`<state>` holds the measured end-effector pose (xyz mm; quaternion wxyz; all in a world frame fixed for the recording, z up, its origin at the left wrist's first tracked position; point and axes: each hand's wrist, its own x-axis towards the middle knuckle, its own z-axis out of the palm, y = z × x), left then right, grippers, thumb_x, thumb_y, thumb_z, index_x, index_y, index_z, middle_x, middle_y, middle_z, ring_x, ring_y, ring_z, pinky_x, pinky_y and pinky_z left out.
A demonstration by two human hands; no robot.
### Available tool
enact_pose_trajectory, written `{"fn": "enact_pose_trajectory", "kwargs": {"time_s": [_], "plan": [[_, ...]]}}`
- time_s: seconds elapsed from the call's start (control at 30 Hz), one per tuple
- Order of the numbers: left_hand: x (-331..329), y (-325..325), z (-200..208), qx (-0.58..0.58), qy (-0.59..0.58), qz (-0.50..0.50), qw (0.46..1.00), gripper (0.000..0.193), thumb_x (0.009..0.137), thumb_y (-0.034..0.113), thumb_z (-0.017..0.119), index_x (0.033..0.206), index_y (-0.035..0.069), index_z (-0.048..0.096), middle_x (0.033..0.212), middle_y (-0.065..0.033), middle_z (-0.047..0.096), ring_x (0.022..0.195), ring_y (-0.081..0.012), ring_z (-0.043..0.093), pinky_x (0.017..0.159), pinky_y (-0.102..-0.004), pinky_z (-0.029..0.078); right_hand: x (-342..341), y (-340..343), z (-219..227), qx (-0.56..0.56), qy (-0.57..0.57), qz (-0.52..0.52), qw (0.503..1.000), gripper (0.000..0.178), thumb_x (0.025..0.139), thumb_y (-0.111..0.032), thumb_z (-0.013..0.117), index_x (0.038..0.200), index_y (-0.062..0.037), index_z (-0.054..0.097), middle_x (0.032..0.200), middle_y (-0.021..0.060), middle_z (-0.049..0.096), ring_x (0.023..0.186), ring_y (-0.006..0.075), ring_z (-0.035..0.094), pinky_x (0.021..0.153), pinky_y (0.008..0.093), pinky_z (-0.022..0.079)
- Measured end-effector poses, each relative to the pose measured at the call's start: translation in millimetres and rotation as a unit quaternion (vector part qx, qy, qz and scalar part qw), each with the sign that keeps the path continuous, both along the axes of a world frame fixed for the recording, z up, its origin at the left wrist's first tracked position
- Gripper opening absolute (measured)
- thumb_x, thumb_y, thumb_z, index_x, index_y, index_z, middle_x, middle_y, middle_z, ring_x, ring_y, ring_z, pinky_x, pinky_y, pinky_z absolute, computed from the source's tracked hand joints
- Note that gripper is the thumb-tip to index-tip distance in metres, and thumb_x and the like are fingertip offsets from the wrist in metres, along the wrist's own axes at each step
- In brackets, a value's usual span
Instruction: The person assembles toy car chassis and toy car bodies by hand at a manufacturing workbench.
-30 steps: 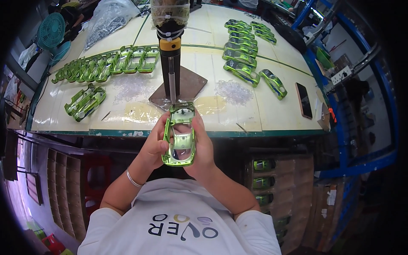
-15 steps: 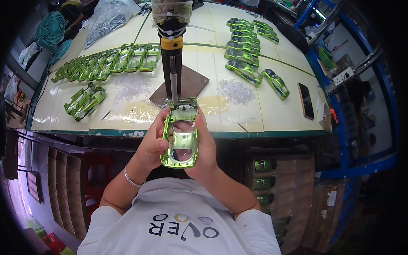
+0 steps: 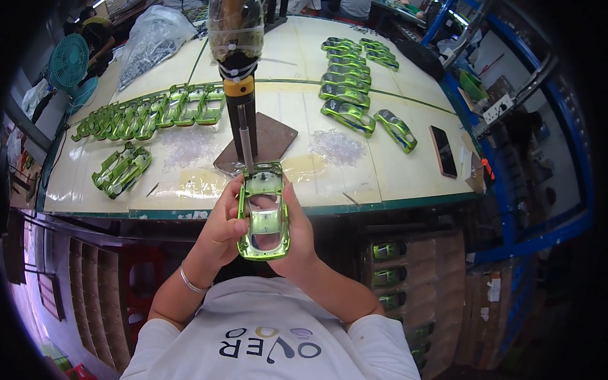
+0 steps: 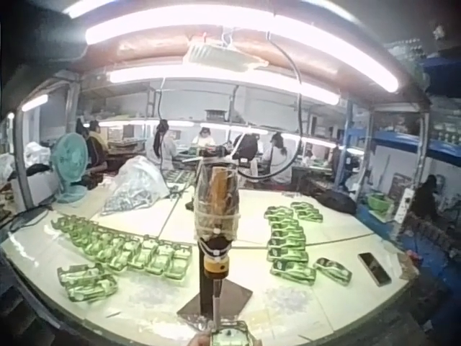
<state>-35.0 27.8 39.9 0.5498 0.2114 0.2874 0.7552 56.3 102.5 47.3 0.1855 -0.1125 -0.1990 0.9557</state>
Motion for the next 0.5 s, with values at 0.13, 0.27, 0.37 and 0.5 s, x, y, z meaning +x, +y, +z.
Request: {"fn": "enact_pose_trajectory", "kwargs": {"time_s": [0.13, 0.27, 0.37, 0.5], "plan": [[0, 0, 0, -0.008, 0.017, 0.005, 1.0, 0.094, 0.057, 0.012, 0.072, 0.128, 0.003, 0.012, 0.116, -0.0083, 0.037, 0.108, -0.0181, 0.041, 0.092, -0.03, 0.034, 1, 3, -5, 0.001, 0.033, 0.034, 0.999, 0.066, 0.087, -0.05, 0.019, 0.118, 0.0046, 0.037, 0.095, 0.0153, 0.055, 0.086, 0.0208, 0.054, 0.08, 0.029, 0.041], [1, 2, 1, -0.01, 0.035, 0.014, 0.999, 0.094, 0.058, 0.012, 0.072, 0.128, 0.003, 0.01, 0.116, -0.0093, 0.037, 0.11, -0.0193, 0.039, 0.094, -0.031, 0.031, 1, 3, -8, 0.006, 0.035, 0.01, 0.999, 0.063, 0.086, -0.05, 0.02, 0.117, 0.0018, 0.039, 0.103, 0.0156, 0.053, 0.087, 0.0207, 0.054, 0.081, 0.0305, 0.041], [2, 3, 0, -0.01, 0.044, 0.027, 0.999, 0.095, 0.058, 0.011, 0.072, 0.128, 0.003, 0.009, 0.116, -0.0101, 0.037, 0.108, -0.0193, 0.04, 0.09, -0.0301, 0.034, -1, 1, 0, 0.001, 0.005, -0.006, 1.0, 0.062, 0.086, -0.05, 0.02, 0.116, -0.0004, 0.041, 0.104, 0.0154, 0.053, 0.085, 0.0206, 0.054, 0.079, 0.0309, 0.042], [1, 3, -4, -0.055, 0.075, 0.023, 0.995, 0.098, 0.057, 0.013, 0.073, 0.128, 0.001, 0.007, 0.113, -0.0111, 0.039, 0.091, -0.0156, 0.047, 0.065, -0.0229, 0.043, 2, 6, -9, 0.027, 0.024, 0.004, 0.999, 0.06, 0.085, -0.052, 0.022, 0.114, -0.0032, 0.043, 0.097, 0.0151, 0.055, 0.076, 0.0207, 0.056, 0.065, 0.0303, 0.045]]}}
